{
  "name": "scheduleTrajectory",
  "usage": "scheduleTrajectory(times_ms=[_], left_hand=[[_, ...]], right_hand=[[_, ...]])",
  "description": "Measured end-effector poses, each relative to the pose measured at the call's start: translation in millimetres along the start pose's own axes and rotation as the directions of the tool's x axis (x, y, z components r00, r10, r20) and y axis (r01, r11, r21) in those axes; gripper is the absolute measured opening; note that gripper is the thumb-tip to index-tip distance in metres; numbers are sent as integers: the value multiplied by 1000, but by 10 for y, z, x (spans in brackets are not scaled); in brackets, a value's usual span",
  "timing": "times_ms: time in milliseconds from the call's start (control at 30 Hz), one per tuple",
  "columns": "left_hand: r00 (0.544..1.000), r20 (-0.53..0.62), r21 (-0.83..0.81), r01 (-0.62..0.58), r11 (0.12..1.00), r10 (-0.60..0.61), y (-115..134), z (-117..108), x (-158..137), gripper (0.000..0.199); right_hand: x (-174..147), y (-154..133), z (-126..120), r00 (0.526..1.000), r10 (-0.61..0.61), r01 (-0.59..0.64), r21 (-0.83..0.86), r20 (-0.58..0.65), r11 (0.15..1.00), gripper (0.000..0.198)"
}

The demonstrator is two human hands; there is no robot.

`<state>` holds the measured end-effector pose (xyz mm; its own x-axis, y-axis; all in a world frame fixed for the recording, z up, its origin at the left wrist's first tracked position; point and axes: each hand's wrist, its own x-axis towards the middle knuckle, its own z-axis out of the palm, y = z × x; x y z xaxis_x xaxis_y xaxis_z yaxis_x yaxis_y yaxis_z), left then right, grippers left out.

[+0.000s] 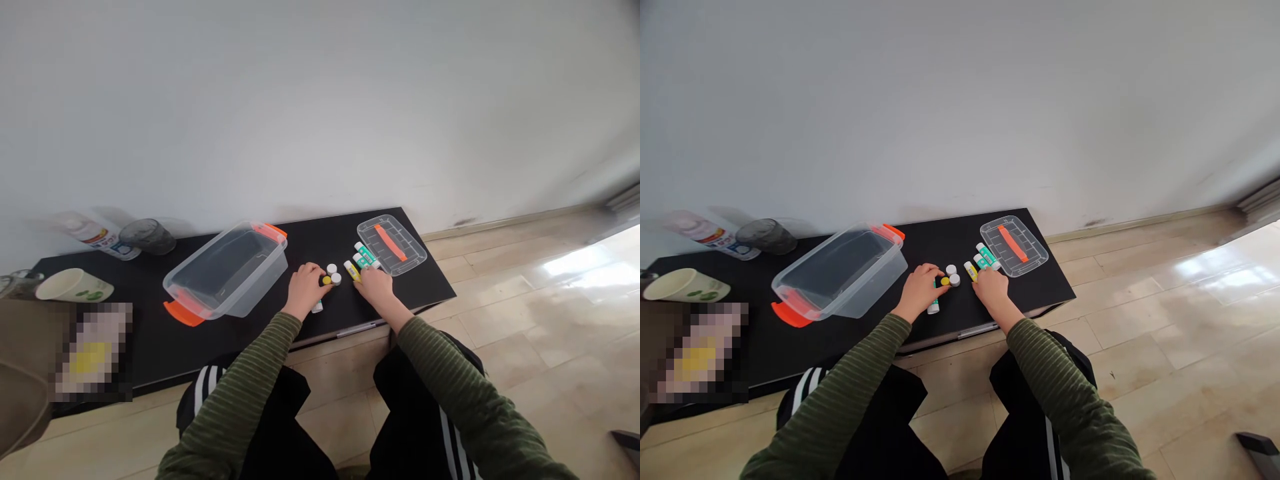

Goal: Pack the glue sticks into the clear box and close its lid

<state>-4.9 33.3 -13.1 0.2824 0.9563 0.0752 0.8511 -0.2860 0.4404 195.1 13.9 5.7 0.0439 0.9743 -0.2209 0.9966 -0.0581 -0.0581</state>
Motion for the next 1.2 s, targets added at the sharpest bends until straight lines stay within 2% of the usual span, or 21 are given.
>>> scheduleTrajectory(times_ms=[167,267,367,467,533,567,633,700,733,800,867,933,1200], left_hand=[[998,-30,22,-48,999,48,7,105,-11,7],[998,-36,-13,-42,999,42,17,78,3,6],[998,-55,-131,3,991,-10,21,-12,23,7],[993,-84,-337,53,940,-87,14,-118,45,13],[984,-57,-558,106,823,-166,21,-183,52,16],[978,-18,-683,139,717,-207,31,-214,52,18],[962,97,-885,201,419,-256,64,-275,42,22],[947,212,-962,245,117,-241,104,-332,24,23],[941,255,-965,262,2,-223,124,-358,15,22],[931,306,-949,282,-142,-200,155,-401,0,17],[927,318,-938,278,-207,-198,174,-428,-7,14],[930,311,-937,266,-227,-194,182,-438,-10,16],[957,253,-962,233,-146,-139,156,-421,-27,30]], right_hand=[[-1,-19,15,1000,3,-3,0,10,1000,36],[-15,-21,4,1000,-4,4,14,15,1000,36],[-34,-18,-31,1000,9,-9,40,4,999,35],[-57,-1,-98,999,32,-29,88,-27,996,34],[-78,16,-144,997,46,-39,137,-54,990,33],[-92,24,-162,996,49,-36,168,-72,985,32],[-128,37,-180,992,36,-6,248,-119,969,29],[-180,37,-175,984,-2,63,341,-177,938,26],[-211,31,-166,977,-28,110,389,-211,915,24],[-279,8,-142,955,-90,219,465,-284,858,21],[-345,-24,-120,925,-148,317,496,-351,808,19],[-392,-55,-106,902,-186,376,494,-390,784,18],[-410,-60,-115,879,-206,412,468,-429,782,24]])
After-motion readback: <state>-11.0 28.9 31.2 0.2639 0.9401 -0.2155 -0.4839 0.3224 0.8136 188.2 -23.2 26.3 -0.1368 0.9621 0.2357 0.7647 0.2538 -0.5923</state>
